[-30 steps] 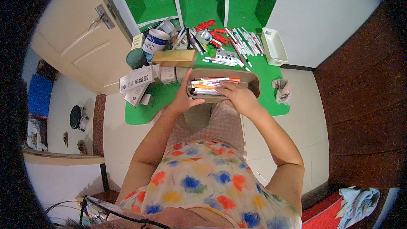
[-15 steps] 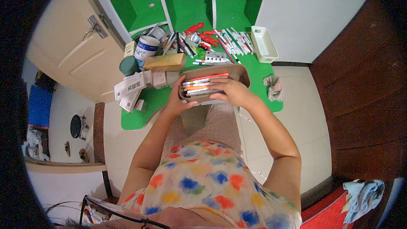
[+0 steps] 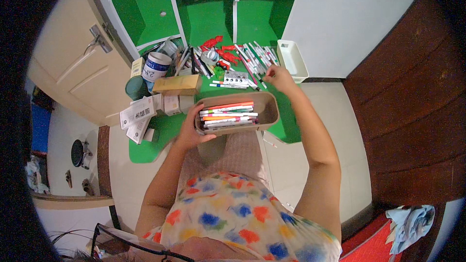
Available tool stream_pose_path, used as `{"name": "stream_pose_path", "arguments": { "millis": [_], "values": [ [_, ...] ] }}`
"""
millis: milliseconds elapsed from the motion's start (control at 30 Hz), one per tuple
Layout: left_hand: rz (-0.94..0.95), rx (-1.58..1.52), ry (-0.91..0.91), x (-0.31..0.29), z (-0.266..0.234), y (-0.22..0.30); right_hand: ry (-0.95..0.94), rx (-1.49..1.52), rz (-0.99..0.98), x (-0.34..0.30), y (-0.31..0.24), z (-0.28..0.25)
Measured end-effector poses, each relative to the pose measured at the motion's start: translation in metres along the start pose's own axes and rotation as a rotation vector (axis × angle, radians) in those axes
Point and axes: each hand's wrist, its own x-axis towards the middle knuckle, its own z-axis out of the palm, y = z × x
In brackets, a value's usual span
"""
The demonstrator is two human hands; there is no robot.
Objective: The person wipes the surface of a green desk with a small piece of paper, then collects scattered pens and markers one at a time and places them into a small rectangular container.
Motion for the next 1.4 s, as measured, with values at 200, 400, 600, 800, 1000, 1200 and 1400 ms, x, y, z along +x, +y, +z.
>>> {"name": "stream_pose_path", "arguments": {
  "millis": [200, 400, 600, 800, 1000, 1200, 1400],
  "values": [
    [-0.062, 0.008, -0.018, -0.001, -0.006, 0.009, -0.397, -0.086, -0.090, 0.027, -0.039, 0.028],
    [-0.073, 0.011, -0.021, -0.002, -0.007, 0.009, -0.428, -0.425, -0.275, 0.045, -0.084, 0.056],
    [-0.059, 0.029, -0.022, -0.002, -0.007, 0.012, -0.427, -0.745, -0.163, 0.063, -0.087, 0.067],
    [0.006, -0.010, -0.015, 0.000, -0.008, 0.010, -0.173, -0.385, -0.355, 0.082, -0.078, 0.068],
    [0.030, 0.008, -0.021, 0.001, -0.011, 0.015, -0.075, -0.481, -0.319, 0.071, -0.082, 0.078],
    [0.010, 0.003, -0.031, 0.002, -0.009, 0.017, -0.459, -0.831, -0.093, 0.042, -0.085, 0.092],
    [-0.024, -0.026, -0.053, 0.002, -0.011, 0.018, -0.604, -0.747, -0.021, 0.044, -0.069, 0.079]
  ]
}}
